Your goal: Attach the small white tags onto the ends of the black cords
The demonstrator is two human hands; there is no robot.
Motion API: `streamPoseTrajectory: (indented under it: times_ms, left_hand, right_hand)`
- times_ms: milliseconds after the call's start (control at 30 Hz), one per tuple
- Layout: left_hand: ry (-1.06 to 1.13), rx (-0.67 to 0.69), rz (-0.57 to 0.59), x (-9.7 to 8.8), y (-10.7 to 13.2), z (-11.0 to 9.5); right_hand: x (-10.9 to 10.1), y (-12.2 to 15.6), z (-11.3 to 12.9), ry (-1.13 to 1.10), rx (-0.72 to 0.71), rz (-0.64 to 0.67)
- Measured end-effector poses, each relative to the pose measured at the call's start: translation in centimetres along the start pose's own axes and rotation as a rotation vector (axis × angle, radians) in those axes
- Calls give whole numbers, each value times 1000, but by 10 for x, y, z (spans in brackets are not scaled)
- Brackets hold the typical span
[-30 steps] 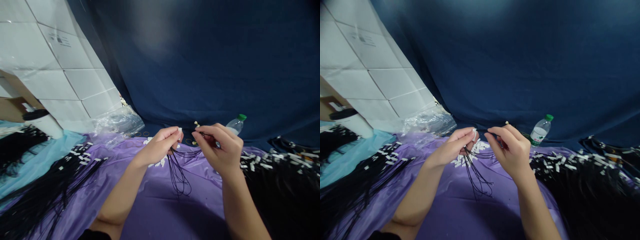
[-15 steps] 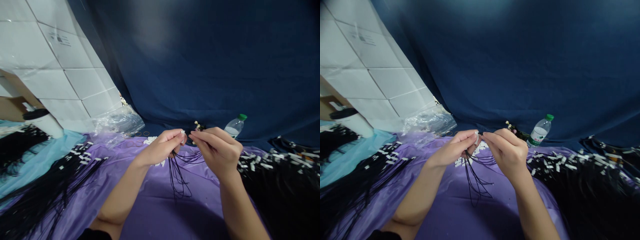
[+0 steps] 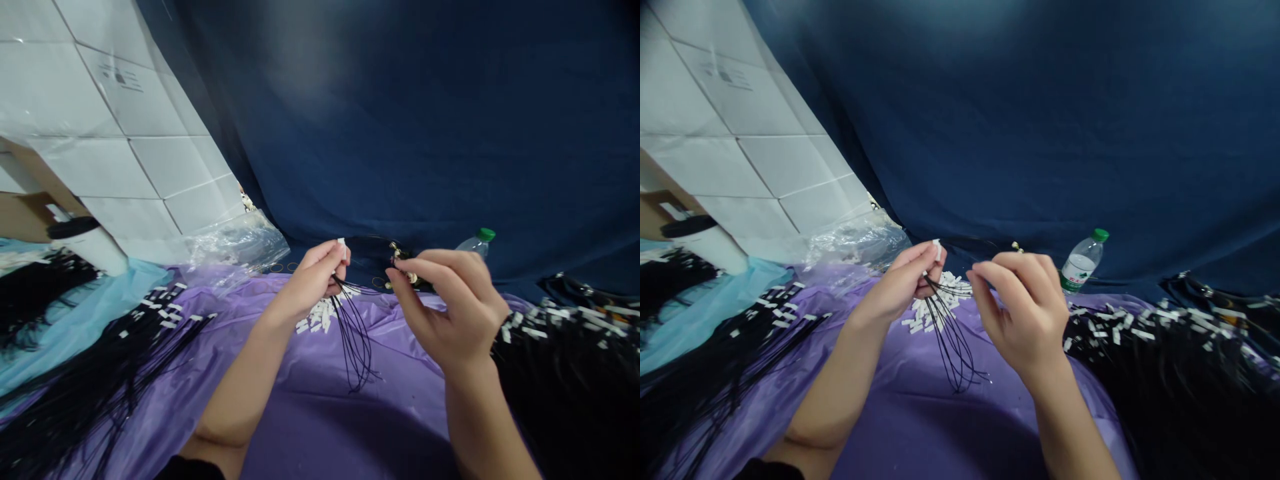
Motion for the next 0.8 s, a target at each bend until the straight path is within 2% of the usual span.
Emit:
streamPoseTrajectory:
  times_ms: [33, 167, 233, 367, 433, 500, 567, 633, 700, 800]
  left_hand:
    - [26, 20, -37, -1, -2, 0]
    - [83, 49, -166, -3, -3, -2]
    - [105, 43, -187, -2, -2, -3]
    - [127, 35, -201, -2, -1, -3]
    - [128, 34, -201, -3, -2, -3]
    - [128, 33, -196, -3, -3, -2]
    - [129, 33, -199, -4, -4, -1]
    - [126, 31, -209, -4, -5, 0]
    - [115, 36, -220, -4, -5, 0]
    - [84, 55, -223, -3, -6, 1]
  right_hand:
    - [-2, 0, 2, -81, 38, 90]
    - [3, 2, 2, -323, 264, 593]
    - [10, 4, 0, -353, 324, 693]
    - [23, 7, -5, -403, 376, 712]
    - [26, 8, -8, -455, 449, 715]
    - [27, 10, -13, -572, 592, 692]
    - [29, 12, -20, -789, 775, 648]
    - [30, 13, -28, -1070, 928, 583]
    - [31, 13, -36, -1308, 1015, 475]
    - [31, 10, -45, -1460, 1057, 289]
Point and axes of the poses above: each hand's wrist, its own y-axis away from the middle knuckle, its own x-axis out of the palm, z = x × y, the point moved 1 cm from there along -y, towards the middle knuckle, and after that the axes turned 6 degrees about -z, right-handed, at the moved point
